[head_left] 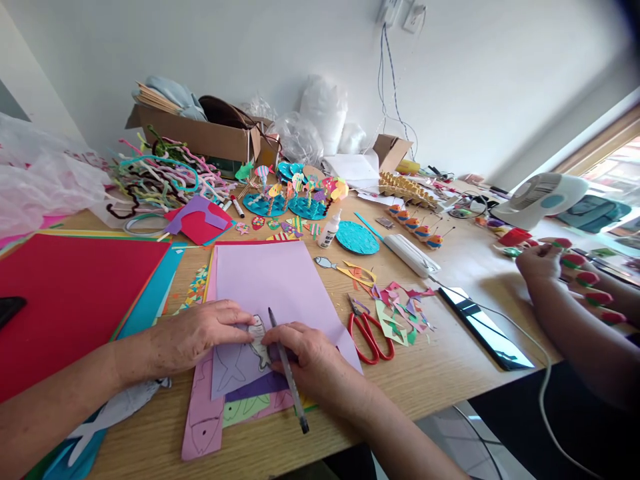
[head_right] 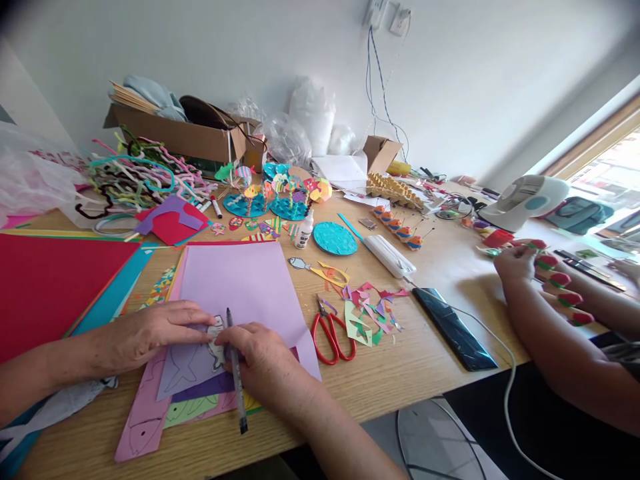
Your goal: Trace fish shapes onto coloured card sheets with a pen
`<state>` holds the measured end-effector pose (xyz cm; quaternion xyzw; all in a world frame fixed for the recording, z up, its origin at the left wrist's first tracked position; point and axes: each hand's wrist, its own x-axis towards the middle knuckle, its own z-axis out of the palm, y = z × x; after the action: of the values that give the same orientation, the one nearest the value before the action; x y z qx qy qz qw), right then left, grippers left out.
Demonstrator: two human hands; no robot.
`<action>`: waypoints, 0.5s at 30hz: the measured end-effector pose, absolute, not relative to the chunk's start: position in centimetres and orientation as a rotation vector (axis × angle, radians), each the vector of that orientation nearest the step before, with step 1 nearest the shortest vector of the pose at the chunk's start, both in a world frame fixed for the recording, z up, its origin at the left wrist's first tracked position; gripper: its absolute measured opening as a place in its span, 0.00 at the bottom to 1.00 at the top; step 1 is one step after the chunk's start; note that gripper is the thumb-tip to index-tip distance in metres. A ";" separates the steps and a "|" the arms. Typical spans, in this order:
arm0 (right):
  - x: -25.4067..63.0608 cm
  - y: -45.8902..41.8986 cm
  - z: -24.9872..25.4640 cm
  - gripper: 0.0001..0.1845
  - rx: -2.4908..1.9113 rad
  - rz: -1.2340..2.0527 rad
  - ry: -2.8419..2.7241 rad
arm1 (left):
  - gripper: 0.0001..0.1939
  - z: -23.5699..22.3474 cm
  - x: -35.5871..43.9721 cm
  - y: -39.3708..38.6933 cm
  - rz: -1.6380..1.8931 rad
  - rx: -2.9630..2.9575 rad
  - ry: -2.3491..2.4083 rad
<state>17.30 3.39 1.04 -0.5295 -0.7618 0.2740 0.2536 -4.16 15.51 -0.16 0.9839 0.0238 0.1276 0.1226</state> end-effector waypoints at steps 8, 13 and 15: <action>17.3 3.2 0.9 0.22 -1.408 0.726 -2.047 | 0.24 -1.9 -4.8 15.8 0.434 2.791 0.125; 17.2 3.2 1.0 0.21 -1.425 0.746 -2.036 | 0.24 -1.6 -4.6 15.8 0.416 2.754 0.138; 17.2 3.2 1.1 0.21 -1.435 0.751 -2.033 | 0.25 -1.1 -4.4 15.8 0.394 2.756 0.149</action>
<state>17.16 3.19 1.11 -0.5320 -0.7536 0.2782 0.2678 -4.37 15.78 -1.14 0.9731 0.0526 0.1391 0.1760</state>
